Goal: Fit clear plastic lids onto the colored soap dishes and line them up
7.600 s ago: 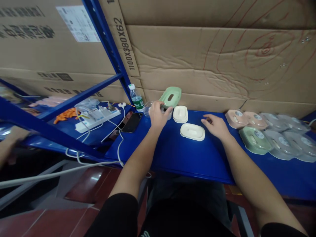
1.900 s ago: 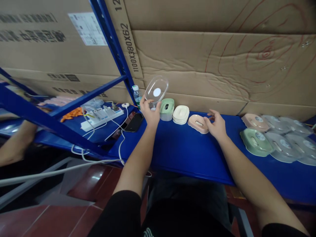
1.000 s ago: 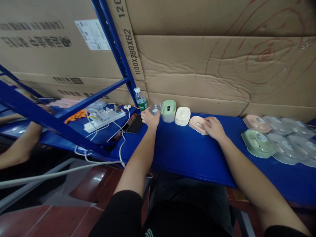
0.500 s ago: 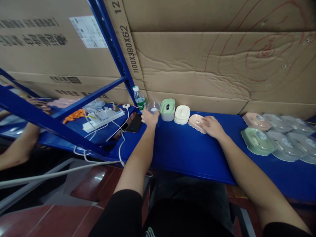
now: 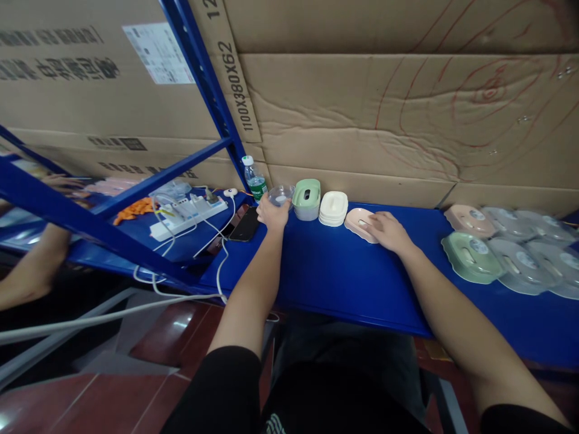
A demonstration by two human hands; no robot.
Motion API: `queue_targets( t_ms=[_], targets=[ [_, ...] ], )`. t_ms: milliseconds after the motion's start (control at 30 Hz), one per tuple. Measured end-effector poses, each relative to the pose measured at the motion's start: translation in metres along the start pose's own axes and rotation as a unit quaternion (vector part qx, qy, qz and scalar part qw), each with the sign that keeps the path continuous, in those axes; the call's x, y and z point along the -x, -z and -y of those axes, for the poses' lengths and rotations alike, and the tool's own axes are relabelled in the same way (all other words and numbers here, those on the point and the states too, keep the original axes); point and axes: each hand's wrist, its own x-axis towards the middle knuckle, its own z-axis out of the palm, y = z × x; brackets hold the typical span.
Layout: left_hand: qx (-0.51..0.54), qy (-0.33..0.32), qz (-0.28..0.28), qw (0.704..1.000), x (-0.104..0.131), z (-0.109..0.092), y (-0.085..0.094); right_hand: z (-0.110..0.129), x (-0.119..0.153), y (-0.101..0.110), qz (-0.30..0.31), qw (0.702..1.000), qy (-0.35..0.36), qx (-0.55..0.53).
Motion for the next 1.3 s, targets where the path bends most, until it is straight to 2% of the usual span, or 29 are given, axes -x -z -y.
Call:
queue_targets(
  t_ms=[167, 333, 633, 867, 1300],
  targets=[
    [-0.002, -0.038, -0.020, 0.999, 0.0004, 0.0022, -0.0004, -0.0011, -0.0004, -0.0004, 0.005, 1.000, 0.002, 0.002],
    [-0.011, -0.048, -0.009, 0.999, -0.0010, 0.0053, -0.0024, -0.0010, -0.0003, 0.0000, 0.004, 1.000, 0.012, -0.004],
    [-0.031, -0.015, 0.027, 0.999, -0.0002, 0.0037, 0.0004, 0.0015, 0.0005, 0.0012, 0.008, 1.000, 0.007, -0.002],
    [-0.022, -0.002, 0.018, 1.000, 0.0001, 0.0011, 0.0028, 0.0020, 0.0009, 0.0015, 0.012, 1.000, -0.008, 0.001],
    [-0.038, -0.021, 0.034, 0.999, 0.0001, 0.0024, 0.0026, 0.0047, 0.0012, 0.0032, 0.015, 1.000, -0.004, 0.000]
  ],
)
